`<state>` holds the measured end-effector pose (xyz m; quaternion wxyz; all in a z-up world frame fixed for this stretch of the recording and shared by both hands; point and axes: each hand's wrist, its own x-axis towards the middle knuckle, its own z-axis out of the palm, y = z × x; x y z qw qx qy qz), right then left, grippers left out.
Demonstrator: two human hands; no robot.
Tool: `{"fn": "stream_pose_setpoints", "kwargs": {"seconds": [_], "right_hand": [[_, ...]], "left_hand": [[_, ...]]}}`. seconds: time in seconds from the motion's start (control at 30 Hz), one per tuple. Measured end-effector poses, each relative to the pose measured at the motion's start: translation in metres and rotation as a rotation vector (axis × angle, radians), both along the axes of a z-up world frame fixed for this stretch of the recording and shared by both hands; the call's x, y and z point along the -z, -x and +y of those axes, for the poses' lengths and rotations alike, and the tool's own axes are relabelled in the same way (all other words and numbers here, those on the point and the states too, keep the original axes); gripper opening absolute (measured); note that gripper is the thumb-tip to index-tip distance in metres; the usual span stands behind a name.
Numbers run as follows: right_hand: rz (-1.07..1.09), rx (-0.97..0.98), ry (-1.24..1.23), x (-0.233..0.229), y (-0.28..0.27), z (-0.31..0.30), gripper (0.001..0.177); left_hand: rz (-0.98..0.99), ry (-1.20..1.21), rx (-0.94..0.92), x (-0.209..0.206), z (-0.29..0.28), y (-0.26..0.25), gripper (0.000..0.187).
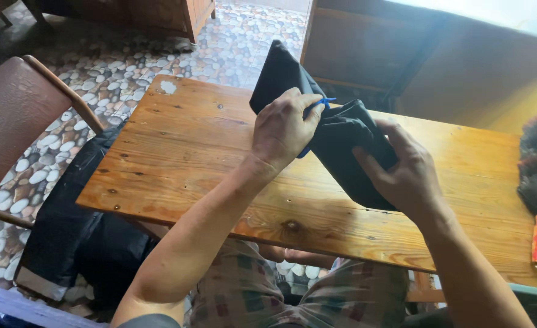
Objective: The person wipes down black bags and a large black cover using a duster, then places them into a basket.
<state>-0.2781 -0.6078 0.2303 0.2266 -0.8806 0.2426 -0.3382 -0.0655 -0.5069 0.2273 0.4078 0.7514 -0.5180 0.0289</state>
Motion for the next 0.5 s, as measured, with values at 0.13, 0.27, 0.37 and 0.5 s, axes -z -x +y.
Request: {"fn": "stream_pose_setpoints", "kwargs": {"seconds": [0.13,0.27,0.37,0.5], "right_hand": [[0.03,0.014,0.124,-0.007,-0.008,0.012,0.057],[0.018,0.016,0.12,0.003,-0.01,0.005,0.054],[0.02,0.055,0.096,0.011,-0.011,0.002,0.056],[-0.015,0.061,0.215,0.013,-0.011,0.0,0.053]], "left_hand": [[0.013,0.02,0.008,0.003,0.001,0.0,0.029],[0.004,0.041,0.007,0.005,0.003,-0.002,0.029],[-0.083,0.064,-0.021,0.008,0.004,0.0,0.029],[-0.138,0.042,-0.037,0.007,0.003,0.0,0.028]]}}
